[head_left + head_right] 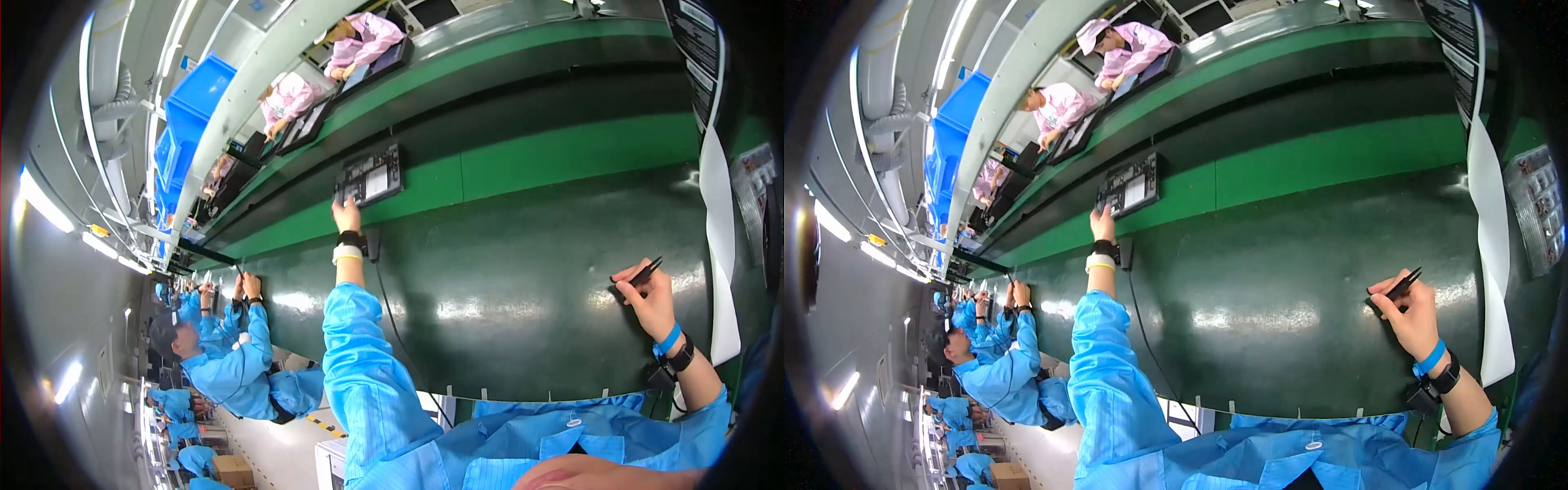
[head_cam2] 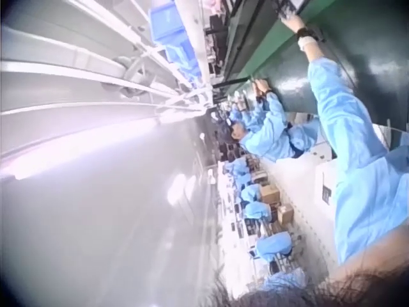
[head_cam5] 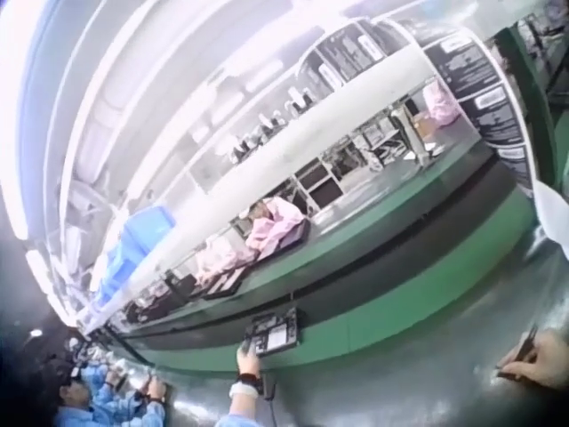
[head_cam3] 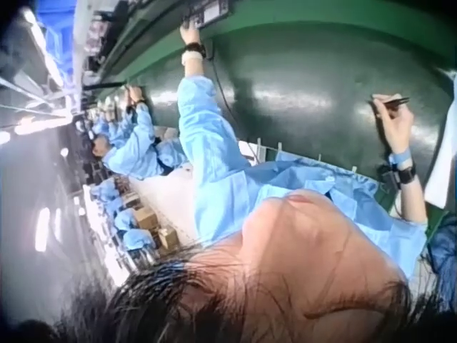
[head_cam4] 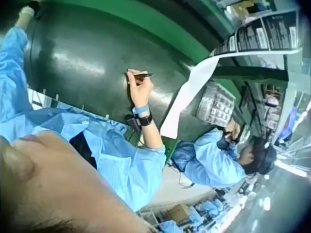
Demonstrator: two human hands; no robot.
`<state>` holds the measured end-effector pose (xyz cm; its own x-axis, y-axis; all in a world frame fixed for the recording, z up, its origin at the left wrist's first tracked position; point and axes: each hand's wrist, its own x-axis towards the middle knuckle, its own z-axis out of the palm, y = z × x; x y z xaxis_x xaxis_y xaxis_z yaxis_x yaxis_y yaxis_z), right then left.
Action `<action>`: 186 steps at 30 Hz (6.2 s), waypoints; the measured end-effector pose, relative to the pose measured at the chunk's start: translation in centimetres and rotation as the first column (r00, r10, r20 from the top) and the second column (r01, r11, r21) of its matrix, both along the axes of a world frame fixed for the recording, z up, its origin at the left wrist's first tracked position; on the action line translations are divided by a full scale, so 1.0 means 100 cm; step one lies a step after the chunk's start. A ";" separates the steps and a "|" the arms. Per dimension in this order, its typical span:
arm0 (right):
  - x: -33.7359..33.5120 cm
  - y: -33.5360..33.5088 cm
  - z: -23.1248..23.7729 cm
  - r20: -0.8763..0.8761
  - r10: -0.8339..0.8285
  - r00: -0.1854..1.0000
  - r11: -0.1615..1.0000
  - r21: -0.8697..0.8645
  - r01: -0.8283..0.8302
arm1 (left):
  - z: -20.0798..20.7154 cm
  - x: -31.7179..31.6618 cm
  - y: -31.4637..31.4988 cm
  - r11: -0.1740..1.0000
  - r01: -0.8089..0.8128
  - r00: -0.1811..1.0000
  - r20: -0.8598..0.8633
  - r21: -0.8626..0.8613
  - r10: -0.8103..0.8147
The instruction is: Applying a barcode label to a device battery and installing it into a tablet chassis, including connecting internal cables.
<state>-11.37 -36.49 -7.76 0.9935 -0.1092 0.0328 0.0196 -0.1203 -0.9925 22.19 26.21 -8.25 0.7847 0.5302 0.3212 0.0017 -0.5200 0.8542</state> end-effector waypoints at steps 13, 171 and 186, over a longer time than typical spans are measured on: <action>0.006 -0.034 -0.034 0.042 0.083 0.996 0.976 -0.206 -0.073 | 0.006 -0.194 -0.362 0.283 0.875 0.320 0.031 -0.392 -0.947; -0.199 -0.009 0.031 -0.146 0.617 0.773 0.760 0.366 -0.537 | 0.011 -0.132 -0.354 0.281 0.735 0.582 -0.362 0.618 -0.728; 0.085 -0.098 0.095 0.856 -0.229 0.463 0.316 -0.385 0.867 | 0.119 -0.197 -0.402 0.266 0.853 0.404 -0.247 0.449 -0.881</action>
<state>-2.85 -46.26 1.72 0.3597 -0.2319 0.9038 0.0859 -0.9563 -0.2795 2.52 -13.98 3.61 0.6634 -0.6761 0.3206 -0.7249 -0.4746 0.4992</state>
